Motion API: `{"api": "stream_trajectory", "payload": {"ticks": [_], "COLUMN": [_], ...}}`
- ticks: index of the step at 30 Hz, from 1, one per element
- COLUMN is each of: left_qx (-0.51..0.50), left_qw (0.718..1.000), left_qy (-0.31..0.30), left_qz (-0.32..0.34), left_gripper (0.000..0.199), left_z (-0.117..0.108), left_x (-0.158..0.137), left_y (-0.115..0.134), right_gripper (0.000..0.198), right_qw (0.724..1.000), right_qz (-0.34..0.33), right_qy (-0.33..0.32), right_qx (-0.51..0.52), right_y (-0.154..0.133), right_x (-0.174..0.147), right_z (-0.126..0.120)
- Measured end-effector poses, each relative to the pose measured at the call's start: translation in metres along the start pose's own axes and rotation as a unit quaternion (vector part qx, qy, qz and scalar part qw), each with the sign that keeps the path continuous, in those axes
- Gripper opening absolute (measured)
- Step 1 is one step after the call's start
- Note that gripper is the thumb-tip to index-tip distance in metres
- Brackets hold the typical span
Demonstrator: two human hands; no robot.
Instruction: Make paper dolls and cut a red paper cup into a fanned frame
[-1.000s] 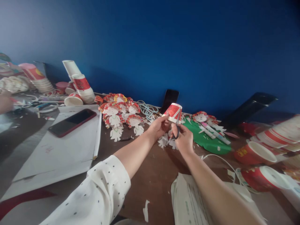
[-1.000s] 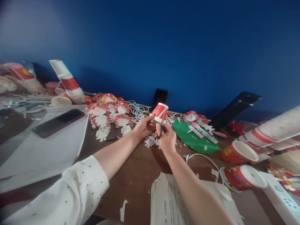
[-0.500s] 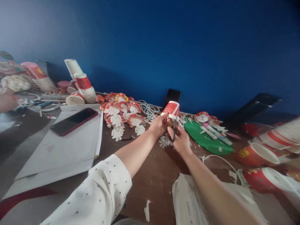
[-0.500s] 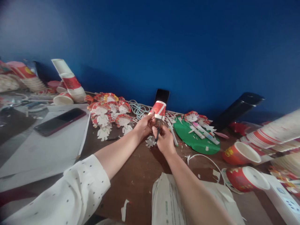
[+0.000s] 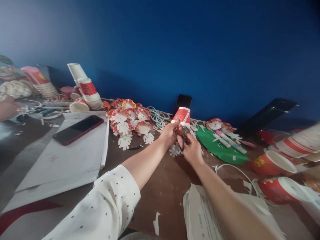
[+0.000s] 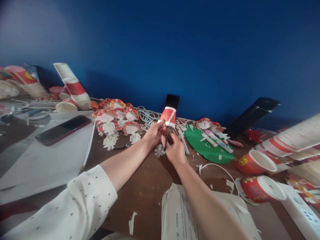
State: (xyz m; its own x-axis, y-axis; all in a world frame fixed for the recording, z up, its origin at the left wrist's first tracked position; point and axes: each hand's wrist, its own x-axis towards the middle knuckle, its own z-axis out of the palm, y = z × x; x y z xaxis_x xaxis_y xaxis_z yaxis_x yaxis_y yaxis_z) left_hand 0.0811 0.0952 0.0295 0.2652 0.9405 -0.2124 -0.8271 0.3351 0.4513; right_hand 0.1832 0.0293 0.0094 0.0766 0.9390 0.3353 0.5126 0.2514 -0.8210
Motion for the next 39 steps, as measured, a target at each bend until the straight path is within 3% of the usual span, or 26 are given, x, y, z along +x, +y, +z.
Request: {"api": "stream_trajectory", "payload": {"ticks": [9,25,34,39], "left_qx": [0.005,0.000,0.095,0.104], "left_qw": [1.000,1.000,0.994,0.993], "left_qy": [-0.010,-0.005,-0.036,-0.042], "left_qz": [0.003,0.013,-0.051,-0.033], "left_gripper": [0.018,0.014,0.035,0.035], "left_z": [-0.002,-0.004,-0.012,-0.011], "left_x": [0.003,0.003,0.001,0.000], "left_y": [-0.002,-0.006,-0.012,-0.014], "right_gripper": [0.029,0.031,0.035,0.038], "right_qw": [1.000,0.999,0.999,0.998], "right_qz": [0.018,-0.012,0.012,0.022], "right_qy": [0.005,0.015,0.041,0.055], "right_qx": [-0.006,-0.033,0.012,0.006], "right_y": [0.002,-0.003,-0.009,-0.013], "right_x": [0.000,-0.002,0.001,0.002], "right_z": [0.000,0.000,-0.003,-0.006]}}
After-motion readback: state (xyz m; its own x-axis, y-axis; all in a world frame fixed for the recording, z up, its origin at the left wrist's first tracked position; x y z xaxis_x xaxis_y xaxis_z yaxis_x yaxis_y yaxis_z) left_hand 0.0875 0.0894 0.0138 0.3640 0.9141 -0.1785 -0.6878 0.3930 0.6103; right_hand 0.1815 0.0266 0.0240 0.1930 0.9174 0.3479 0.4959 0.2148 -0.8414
